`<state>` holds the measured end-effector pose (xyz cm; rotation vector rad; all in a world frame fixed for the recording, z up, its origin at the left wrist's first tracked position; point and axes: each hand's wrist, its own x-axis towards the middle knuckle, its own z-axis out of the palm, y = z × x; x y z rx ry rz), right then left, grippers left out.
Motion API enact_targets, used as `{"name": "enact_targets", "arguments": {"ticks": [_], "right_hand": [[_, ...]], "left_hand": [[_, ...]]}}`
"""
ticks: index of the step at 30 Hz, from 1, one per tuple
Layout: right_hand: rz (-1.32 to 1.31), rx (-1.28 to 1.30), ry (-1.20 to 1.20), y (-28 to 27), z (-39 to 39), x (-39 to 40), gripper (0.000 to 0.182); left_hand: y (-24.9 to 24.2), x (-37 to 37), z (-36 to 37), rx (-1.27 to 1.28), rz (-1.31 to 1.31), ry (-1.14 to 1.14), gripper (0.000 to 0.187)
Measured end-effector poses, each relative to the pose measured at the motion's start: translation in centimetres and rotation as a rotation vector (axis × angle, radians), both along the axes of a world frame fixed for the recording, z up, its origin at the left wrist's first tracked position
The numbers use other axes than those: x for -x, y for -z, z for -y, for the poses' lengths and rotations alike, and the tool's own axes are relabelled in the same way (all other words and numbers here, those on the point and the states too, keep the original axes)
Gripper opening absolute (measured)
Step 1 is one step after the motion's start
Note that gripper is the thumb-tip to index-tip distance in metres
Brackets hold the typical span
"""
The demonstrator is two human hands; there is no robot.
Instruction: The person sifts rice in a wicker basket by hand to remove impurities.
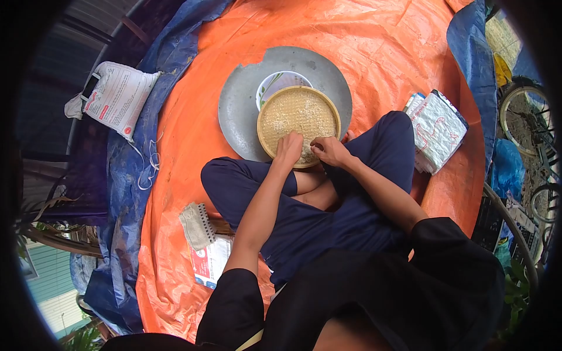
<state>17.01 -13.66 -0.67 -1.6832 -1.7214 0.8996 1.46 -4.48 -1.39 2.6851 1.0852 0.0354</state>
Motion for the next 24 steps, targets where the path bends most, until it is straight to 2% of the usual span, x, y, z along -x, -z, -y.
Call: {"name": "enact_targets", "arguments": {"ticks": [16, 24], "right_hand": [[0.002, -0.013, -0.008, -0.07, -0.09, -0.12, 0.031], [0.004, -0.042, 0.0, 0.12, -0.03, -0.08, 0.03]], "left_hand": [[0.12, -0.21, 0.35, 0.152, 0.102, 0.057, 0.013], [-0.1, -0.11, 0.42, 0.093, 0.168, 0.075, 0.012]]}}
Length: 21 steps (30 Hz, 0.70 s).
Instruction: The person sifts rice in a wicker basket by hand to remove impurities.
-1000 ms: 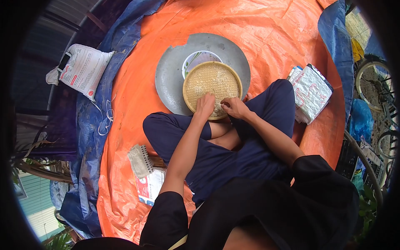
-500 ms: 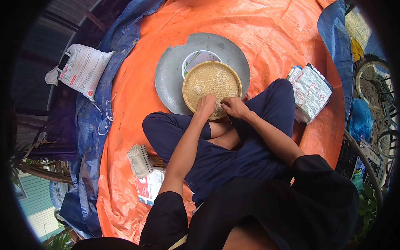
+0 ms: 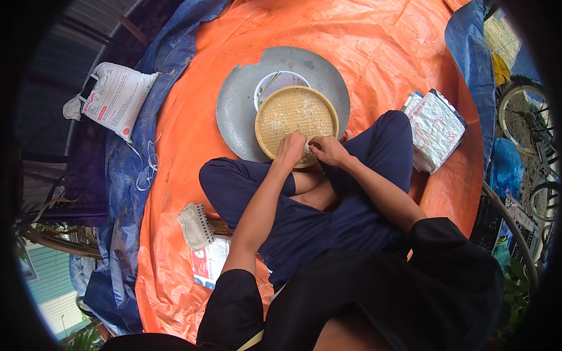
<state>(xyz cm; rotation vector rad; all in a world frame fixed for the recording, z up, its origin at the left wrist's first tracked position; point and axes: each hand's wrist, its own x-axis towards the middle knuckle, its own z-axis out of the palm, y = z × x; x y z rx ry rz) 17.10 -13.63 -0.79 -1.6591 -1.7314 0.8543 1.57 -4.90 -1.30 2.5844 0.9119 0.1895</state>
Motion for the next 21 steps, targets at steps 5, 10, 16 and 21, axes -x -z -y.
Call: {"name": "enact_targets", "arguments": {"ticks": [5, 10, 16, 21], "right_hand": [[-0.012, 0.019, -0.004, 0.1, 0.0, 0.0, 0.029], [0.004, 0.024, -0.002, 0.0, 0.0, 0.0, 0.03], [0.005, 0.004, 0.0, 0.0, -0.1, 0.0, 0.031], [0.017, 0.008, -0.002, 0.6, -0.2, -0.1, 0.029]], "left_hand": [[-0.2, -0.2, -0.1, -0.04, -0.009, 0.001, 0.012], [-1.3, -0.4, 0.3, -0.063, -0.038, -0.001, 0.013], [-1.1, -0.3, 0.1, -0.138, 0.036, 0.029, 0.014], [-1.0, -0.4, 0.4, -0.135, -0.017, 0.067, 0.014]]}}
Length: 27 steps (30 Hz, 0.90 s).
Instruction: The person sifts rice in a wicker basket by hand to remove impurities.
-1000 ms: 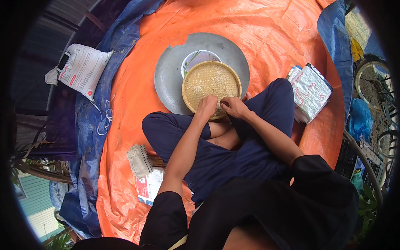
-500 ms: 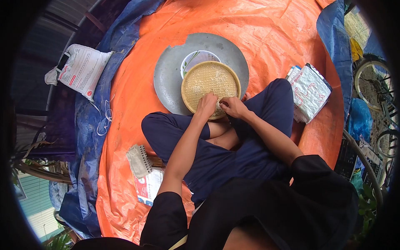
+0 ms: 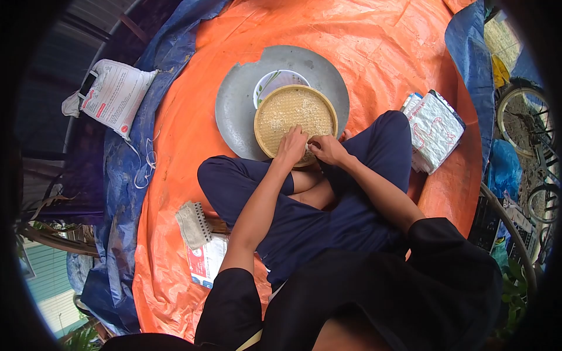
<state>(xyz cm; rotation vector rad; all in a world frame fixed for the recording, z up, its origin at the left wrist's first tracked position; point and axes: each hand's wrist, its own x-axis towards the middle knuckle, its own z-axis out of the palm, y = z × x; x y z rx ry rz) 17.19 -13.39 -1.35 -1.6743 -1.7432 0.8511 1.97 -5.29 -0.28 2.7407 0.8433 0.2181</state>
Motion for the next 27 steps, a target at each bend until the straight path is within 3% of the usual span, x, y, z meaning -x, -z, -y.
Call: {"name": "enact_targets", "arguments": {"ticks": [4, 27], "right_hand": [[0.022, 0.052, -0.002, -0.6, 0.1, -0.1, 0.029], [-0.01, 0.019, 0.004, -0.2, 0.2, -0.1, 0.03]], "left_hand": [[0.1, 0.0, 0.3, 0.107, -0.067, 0.009, 0.013], [0.6, 0.1, -0.3, 0.171, -0.123, 0.023, 0.014]]}}
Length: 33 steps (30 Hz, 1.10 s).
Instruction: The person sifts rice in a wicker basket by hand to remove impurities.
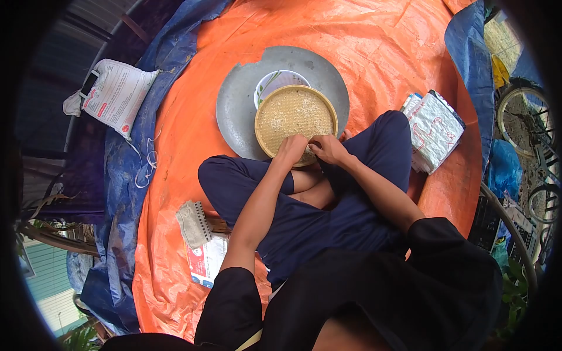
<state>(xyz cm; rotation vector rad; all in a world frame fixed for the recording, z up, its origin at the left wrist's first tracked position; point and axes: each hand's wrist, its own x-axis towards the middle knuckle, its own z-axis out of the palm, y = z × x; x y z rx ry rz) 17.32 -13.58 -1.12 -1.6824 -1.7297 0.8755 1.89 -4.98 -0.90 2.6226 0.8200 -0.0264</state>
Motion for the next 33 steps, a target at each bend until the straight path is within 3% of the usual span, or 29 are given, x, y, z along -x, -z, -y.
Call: {"name": "enact_targets", "arguments": {"ticks": [9, 16, 33], "right_hand": [[0.011, -0.006, 0.001, 0.1, 0.0, 0.0, 0.025], [0.007, 0.014, 0.003, -0.2, 0.0, 0.0, 0.031], [0.009, 0.005, 0.005, -0.3, 0.1, 0.1, 0.031]], "left_hand": [[-0.3, 0.1, -0.2, -0.014, -0.008, 0.004, 0.014], [0.3, 0.2, -0.1, -0.117, 0.121, -0.002, 0.016], [0.3, 0.1, 0.2, 0.0, 0.052, 0.012, 0.015]]}}
